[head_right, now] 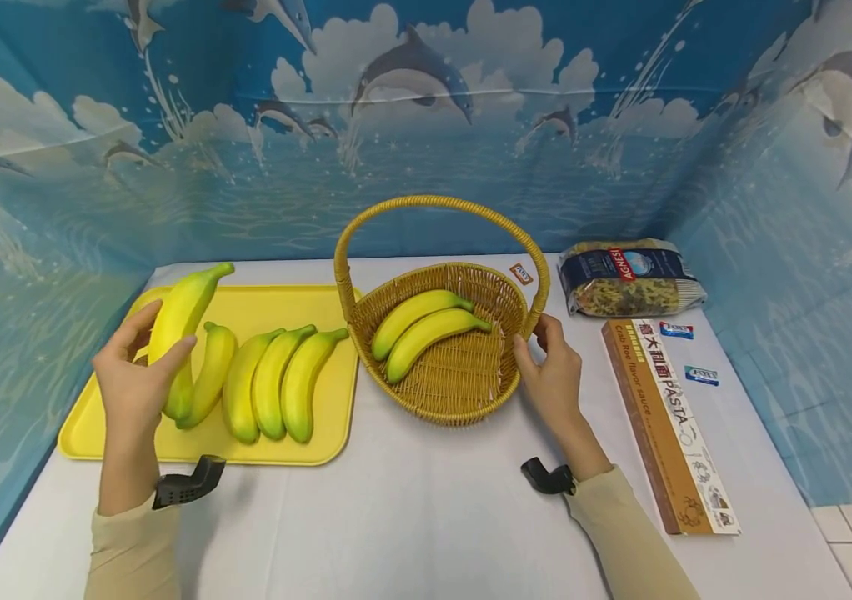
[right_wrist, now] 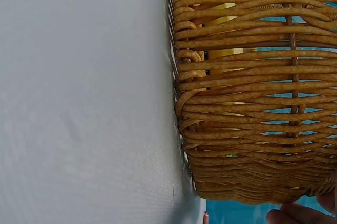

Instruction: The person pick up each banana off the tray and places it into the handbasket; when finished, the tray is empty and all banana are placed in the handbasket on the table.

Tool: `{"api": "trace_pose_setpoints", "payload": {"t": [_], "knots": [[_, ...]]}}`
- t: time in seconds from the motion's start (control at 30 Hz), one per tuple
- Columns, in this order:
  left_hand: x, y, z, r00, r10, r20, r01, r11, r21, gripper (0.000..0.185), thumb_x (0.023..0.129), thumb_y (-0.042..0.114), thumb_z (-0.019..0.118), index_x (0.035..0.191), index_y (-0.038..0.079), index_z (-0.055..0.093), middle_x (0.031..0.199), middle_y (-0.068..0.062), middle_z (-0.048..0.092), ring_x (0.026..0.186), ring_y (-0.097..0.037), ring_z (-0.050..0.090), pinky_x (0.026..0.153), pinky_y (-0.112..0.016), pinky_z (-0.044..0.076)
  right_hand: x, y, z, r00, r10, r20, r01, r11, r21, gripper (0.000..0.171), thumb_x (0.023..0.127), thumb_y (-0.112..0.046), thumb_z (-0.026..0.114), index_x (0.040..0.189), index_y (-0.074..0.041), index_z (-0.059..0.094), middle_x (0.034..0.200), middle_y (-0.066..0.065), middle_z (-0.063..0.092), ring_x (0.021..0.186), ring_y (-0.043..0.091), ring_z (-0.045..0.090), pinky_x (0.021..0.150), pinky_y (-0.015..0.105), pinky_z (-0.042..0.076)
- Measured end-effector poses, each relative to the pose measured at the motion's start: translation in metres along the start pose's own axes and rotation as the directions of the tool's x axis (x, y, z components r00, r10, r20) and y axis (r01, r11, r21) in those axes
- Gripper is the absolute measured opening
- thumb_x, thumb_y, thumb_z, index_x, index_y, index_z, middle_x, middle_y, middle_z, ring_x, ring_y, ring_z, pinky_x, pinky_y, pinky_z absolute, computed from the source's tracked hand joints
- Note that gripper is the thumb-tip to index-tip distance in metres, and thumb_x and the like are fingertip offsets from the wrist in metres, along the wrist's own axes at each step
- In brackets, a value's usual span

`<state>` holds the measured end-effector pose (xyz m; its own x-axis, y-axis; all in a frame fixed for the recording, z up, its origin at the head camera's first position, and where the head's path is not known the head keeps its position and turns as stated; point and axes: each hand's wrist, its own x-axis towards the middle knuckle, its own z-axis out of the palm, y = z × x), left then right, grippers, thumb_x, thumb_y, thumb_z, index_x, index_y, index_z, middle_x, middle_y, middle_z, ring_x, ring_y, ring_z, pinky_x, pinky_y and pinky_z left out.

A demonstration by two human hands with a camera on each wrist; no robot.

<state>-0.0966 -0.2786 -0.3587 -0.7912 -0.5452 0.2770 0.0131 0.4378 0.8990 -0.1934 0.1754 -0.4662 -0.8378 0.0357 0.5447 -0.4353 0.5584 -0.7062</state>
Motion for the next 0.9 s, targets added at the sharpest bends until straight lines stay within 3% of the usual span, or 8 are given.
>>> {"api": "trace_pose_setpoints", "payload": {"t": [0.1,0.17,0.27,0.4,0.5,0.73,0.9], "knots": [[-0.016,0.023,0.017,0.987,0.121,0.101,-0.118,0.992,-0.032,0.055,0.08,0.003,0.077,0.133,0.01,0.062,0.112,0.012,0.062,0.096,-0.007,0.053,0.073,-0.011,0.045,0.0,0.0,-0.001,1.0,0.006,0.0,-0.006,1.0,0.001,0.035,0.091,-0.003,0.063,0.123,0.008,0.054,0.109,0.03,0.067,0.103,0.046,0.066,0.087,0.056,0.052],[-0.026,0.036,0.032,0.965,0.176,0.193,-0.174,0.984,-0.026,0.056,0.079,0.004,0.079,0.132,0.011,0.062,0.116,0.004,0.064,0.098,-0.008,0.053,0.076,-0.016,0.045,0.0,0.0,-0.001,1.0,0.007,-0.004,-0.007,1.0,0.003,0.035,0.091,-0.003,0.063,0.123,0.008,0.054,0.109,0.03,0.067,0.103,0.046,0.066,0.088,0.056,0.051],[-0.039,0.054,0.06,0.905,0.252,0.343,-0.253,0.967,-0.044,0.057,0.078,0.008,0.08,0.132,0.012,0.062,0.12,-0.008,0.065,0.101,-0.012,0.055,0.078,-0.026,0.046,0.001,0.0,-0.003,1.0,0.001,-0.015,-0.001,1.0,0.001,0.035,0.091,-0.002,0.063,0.122,0.009,0.054,0.108,0.03,0.067,0.102,0.045,0.066,0.087,0.056,0.051],[-0.05,0.071,0.102,0.814,0.335,0.474,-0.322,0.94,-0.112,0.057,0.079,0.014,0.08,0.133,0.014,0.062,0.121,-0.007,0.065,0.1,-0.018,0.058,0.078,-0.036,0.049,0.003,0.001,-0.003,1.0,-0.001,-0.02,0.001,1.0,0.001,0.035,0.091,-0.002,0.064,0.122,0.009,0.054,0.108,0.03,0.067,0.102,0.045,0.066,0.087,0.054,0.052],[-0.053,0.078,0.135,0.773,0.347,0.531,-0.324,0.936,-0.14,0.055,0.081,0.017,0.078,0.134,0.016,0.062,0.121,-0.006,0.064,0.097,-0.019,0.057,0.074,-0.034,0.048,0.003,0.001,-0.002,1.0,0.005,-0.011,-0.005,1.0,0.003,0.036,0.091,-0.004,0.064,0.123,0.008,0.055,0.109,0.03,0.067,0.102,0.045,0.066,0.087,0.054,0.053],[-0.054,0.073,0.21,0.716,0.327,0.617,-0.388,0.921,-0.037,0.053,0.083,0.022,0.075,0.134,0.015,0.061,0.12,-0.008,0.063,0.092,-0.02,0.056,0.074,-0.032,0.043,0.003,-0.001,-0.002,1.0,0.025,-0.002,-0.025,1.0,-0.003,0.036,0.09,-0.006,0.065,0.124,0.005,0.055,0.108,0.03,0.067,0.101,0.046,0.066,0.086,0.057,0.053],[-0.058,0.06,0.241,0.723,0.283,0.63,-0.405,0.913,0.055,0.054,0.083,0.023,0.075,0.134,0.014,0.061,0.12,-0.008,0.064,0.101,-0.023,0.056,0.08,-0.035,0.043,0.001,0.0,-0.002,0.999,0.042,0.008,-0.042,0.999,-0.007,0.036,0.091,-0.007,0.065,0.124,0.005,0.055,0.109,0.031,0.067,0.101,0.046,0.066,0.086,0.057,0.053]]}}
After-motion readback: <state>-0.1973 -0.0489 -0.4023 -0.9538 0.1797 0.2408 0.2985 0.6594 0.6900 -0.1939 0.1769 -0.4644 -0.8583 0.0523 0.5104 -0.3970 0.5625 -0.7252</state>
